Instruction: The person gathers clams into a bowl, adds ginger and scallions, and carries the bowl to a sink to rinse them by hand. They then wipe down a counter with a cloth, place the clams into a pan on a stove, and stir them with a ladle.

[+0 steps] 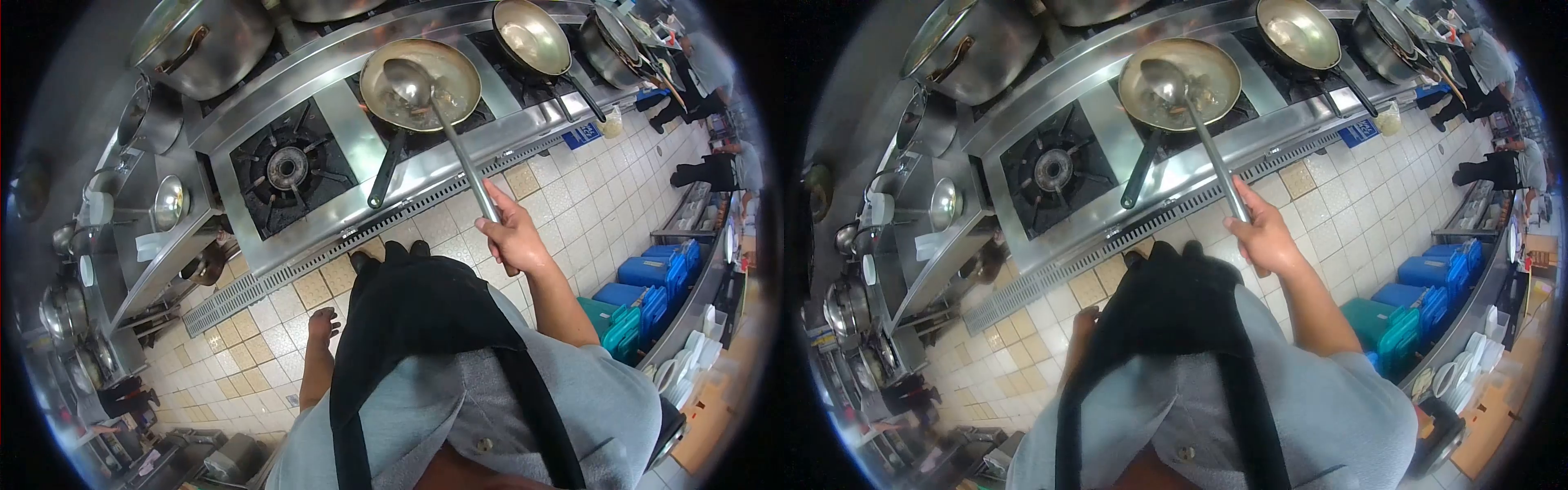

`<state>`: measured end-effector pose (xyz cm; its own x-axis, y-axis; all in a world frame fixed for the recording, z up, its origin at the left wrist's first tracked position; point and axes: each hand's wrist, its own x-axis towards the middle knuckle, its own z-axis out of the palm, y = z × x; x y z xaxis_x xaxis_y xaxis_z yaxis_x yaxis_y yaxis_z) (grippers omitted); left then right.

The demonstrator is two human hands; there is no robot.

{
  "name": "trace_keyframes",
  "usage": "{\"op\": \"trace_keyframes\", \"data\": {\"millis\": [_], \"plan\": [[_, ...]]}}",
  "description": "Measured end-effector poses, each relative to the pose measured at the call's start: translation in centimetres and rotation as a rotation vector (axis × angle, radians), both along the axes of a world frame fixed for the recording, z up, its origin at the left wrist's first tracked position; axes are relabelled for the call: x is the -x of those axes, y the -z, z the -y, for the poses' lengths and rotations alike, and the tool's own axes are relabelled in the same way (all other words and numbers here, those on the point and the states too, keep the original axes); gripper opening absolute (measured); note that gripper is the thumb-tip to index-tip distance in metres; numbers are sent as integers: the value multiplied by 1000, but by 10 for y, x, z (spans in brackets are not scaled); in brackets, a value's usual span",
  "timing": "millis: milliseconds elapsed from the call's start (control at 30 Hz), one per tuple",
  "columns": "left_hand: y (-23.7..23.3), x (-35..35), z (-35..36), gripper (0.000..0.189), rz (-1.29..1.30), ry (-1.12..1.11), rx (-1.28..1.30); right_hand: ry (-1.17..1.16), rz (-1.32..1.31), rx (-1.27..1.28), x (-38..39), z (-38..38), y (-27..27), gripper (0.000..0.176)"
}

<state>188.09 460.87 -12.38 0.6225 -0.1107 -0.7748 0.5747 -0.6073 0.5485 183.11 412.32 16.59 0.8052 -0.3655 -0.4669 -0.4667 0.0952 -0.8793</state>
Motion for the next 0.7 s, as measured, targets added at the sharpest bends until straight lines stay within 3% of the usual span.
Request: {"op": "trace_keyframes", "data": {"millis": [133, 200, 233, 467, 533, 633, 700], "plan": [[-14, -14, 21, 35, -3, -3, 14, -10, -49, 149, -9, 0, 1, 62], [-43, -21, 42, 35, -140, -293, 34, 9, -20, 171, -11, 4, 8, 62], [-55, -22, 47, 35, -134, -303, 8, 30, 9, 192, -12, 7, 12, 62], [-30, -1, 23, 34, -168, -367, -4, 171, 50, 208, -26, 30, 24, 62], [-7, 9, 5, 33, 4, 6, -19, 152, 48, 204, -31, 33, 30, 62], [-1, 16, -1, 33, -52, 48, -92, 151, 103, 16, -38, 32, 42, 63], [6, 21, -7, 32, -57, 41, -60, 181, 171, -312, -40, 31, 45, 63]]}}
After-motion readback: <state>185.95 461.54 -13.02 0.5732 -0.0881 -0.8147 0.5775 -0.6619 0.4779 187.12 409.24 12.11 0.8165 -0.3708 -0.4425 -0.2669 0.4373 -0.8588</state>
